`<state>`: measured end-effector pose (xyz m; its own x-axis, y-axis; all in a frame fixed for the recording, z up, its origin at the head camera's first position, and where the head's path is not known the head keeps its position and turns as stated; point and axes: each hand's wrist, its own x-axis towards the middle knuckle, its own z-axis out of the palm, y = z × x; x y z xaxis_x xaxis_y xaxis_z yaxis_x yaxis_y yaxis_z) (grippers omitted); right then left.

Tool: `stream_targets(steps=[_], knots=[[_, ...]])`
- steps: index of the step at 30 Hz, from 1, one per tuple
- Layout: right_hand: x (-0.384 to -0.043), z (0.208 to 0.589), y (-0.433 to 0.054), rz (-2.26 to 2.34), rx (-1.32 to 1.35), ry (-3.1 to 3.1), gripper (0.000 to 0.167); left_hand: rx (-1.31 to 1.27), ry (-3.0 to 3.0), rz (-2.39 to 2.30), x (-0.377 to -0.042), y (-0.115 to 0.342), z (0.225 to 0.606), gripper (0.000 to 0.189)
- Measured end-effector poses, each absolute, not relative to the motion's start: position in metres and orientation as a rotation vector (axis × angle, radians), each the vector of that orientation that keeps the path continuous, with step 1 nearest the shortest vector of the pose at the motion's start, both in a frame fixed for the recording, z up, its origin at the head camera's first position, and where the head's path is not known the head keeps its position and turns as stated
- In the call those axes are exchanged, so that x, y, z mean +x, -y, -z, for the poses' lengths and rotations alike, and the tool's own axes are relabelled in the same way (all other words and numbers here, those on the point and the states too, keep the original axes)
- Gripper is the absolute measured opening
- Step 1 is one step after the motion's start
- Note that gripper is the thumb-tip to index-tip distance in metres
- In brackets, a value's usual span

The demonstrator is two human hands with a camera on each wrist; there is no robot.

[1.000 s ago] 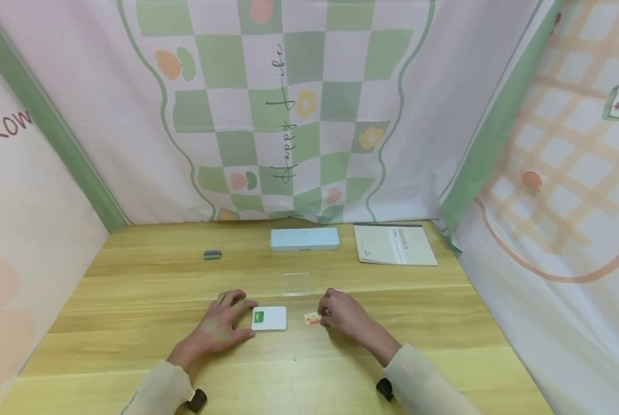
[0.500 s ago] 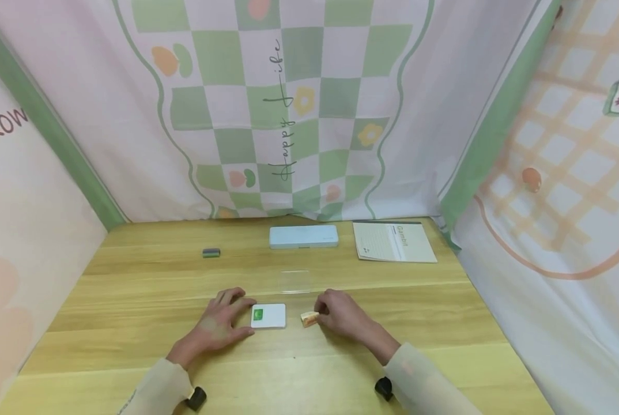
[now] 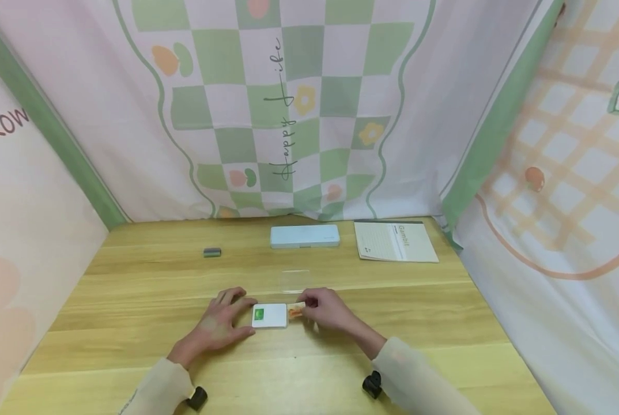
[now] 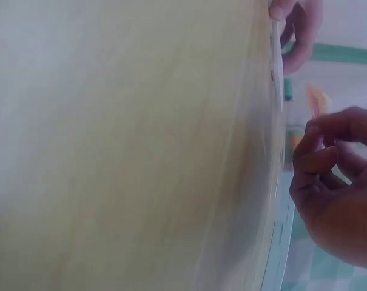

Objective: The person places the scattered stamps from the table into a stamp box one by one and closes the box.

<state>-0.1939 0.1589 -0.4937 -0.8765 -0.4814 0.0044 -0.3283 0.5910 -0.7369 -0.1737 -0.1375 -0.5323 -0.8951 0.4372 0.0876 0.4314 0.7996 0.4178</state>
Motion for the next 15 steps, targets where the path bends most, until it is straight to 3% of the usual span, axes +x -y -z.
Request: stream_targets(steps=[15], knots=[[-0.199,0.498,-0.112,1.098,-0.666,-2.673,0.004,0.741,-2.973,-0.680,-0.174,0.138,0.533,0.060]])
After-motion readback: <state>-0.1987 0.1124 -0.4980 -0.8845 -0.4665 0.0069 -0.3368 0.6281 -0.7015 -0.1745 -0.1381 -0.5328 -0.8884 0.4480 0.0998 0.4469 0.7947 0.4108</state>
